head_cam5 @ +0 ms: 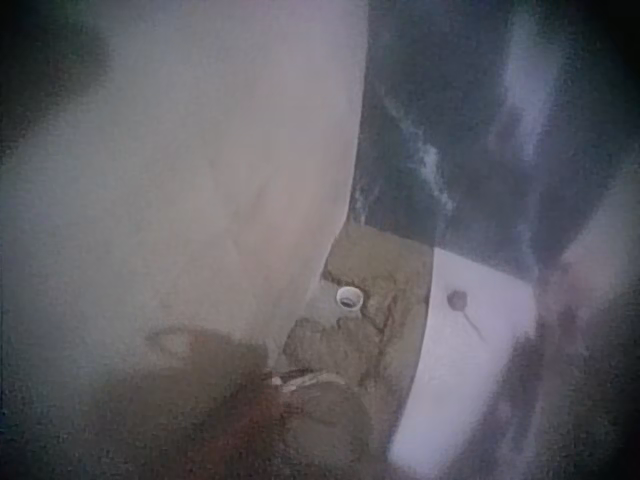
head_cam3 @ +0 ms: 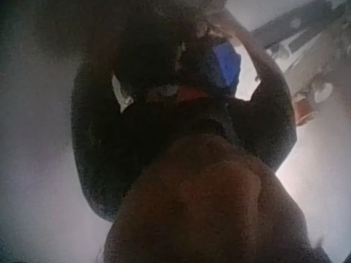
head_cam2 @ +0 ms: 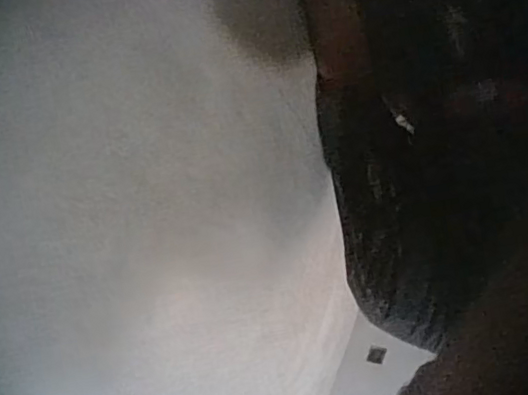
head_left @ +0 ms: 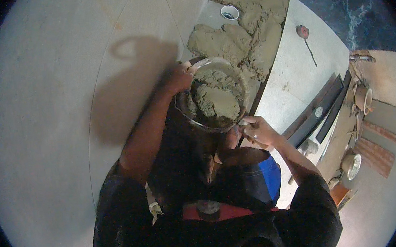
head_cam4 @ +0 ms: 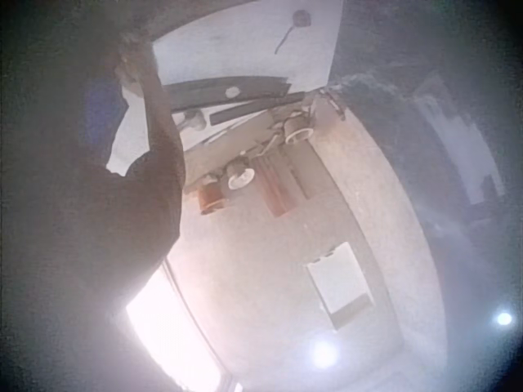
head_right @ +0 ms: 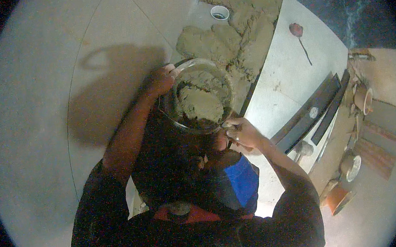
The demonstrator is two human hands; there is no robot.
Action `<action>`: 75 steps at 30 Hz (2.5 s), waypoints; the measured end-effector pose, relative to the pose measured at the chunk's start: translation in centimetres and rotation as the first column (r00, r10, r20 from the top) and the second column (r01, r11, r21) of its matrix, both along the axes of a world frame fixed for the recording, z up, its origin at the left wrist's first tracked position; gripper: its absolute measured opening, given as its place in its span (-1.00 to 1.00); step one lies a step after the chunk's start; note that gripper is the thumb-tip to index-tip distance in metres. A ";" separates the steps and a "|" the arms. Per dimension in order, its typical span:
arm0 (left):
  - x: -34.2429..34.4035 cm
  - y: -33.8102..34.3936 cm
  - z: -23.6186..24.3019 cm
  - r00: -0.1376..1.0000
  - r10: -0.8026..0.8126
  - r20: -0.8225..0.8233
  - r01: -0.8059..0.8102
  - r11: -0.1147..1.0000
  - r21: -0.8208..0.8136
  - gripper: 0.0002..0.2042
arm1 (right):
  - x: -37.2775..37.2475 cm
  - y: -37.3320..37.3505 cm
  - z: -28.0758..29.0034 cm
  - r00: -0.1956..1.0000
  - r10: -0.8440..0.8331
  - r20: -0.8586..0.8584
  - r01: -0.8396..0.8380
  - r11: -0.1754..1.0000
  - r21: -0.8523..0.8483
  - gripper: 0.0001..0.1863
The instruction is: The person applies mortar to a floor and the back of a tile using a trowel.
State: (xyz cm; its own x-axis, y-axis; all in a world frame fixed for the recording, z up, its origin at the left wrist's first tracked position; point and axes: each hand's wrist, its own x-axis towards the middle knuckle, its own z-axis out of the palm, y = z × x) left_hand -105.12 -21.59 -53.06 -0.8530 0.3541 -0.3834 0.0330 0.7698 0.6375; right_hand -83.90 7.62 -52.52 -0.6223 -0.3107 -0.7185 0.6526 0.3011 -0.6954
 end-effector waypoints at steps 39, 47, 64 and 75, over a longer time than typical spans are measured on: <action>3.9 -3.8 4.7 0.964 0.243 -0.104 -0.178 0.887 0.427 -0.88 | -34.9 -12.6 -13.0 0.821 0.005 -0.572 0.459 0.589 0.665 -0.61; 4.1 -4.2 5.3 0.970 0.243 -0.027 -0.216 0.904 0.369 -0.86 | -31.7 -11.5 -6.7 0.901 0.052 -0.431 0.299 0.645 0.703 -0.58; 4.1 -4.1 4.1 0.983 0.175 0.062 -0.186 0.925 0.331 -0.78 | -32.1 -1.3 -9.3 0.882 -0.455 0.119 0.470 0.846 -0.253 -0.73; 4.0 -3.5 5.0 0.972 0.232 0.045 -0.233 0.905 0.356 -0.80 | -30.4 -1.3 -5.0 0.929 -0.355 0.101 0.368 0.917 -0.156 -0.67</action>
State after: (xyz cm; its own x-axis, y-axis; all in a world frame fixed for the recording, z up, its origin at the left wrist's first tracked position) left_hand -101.13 -25.05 -48.07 -0.9274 0.2589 -0.2701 -0.1202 0.4775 0.8704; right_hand -114.32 6.30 -57.52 -0.6654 -0.1948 -0.7206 0.7432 -0.0825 -0.6640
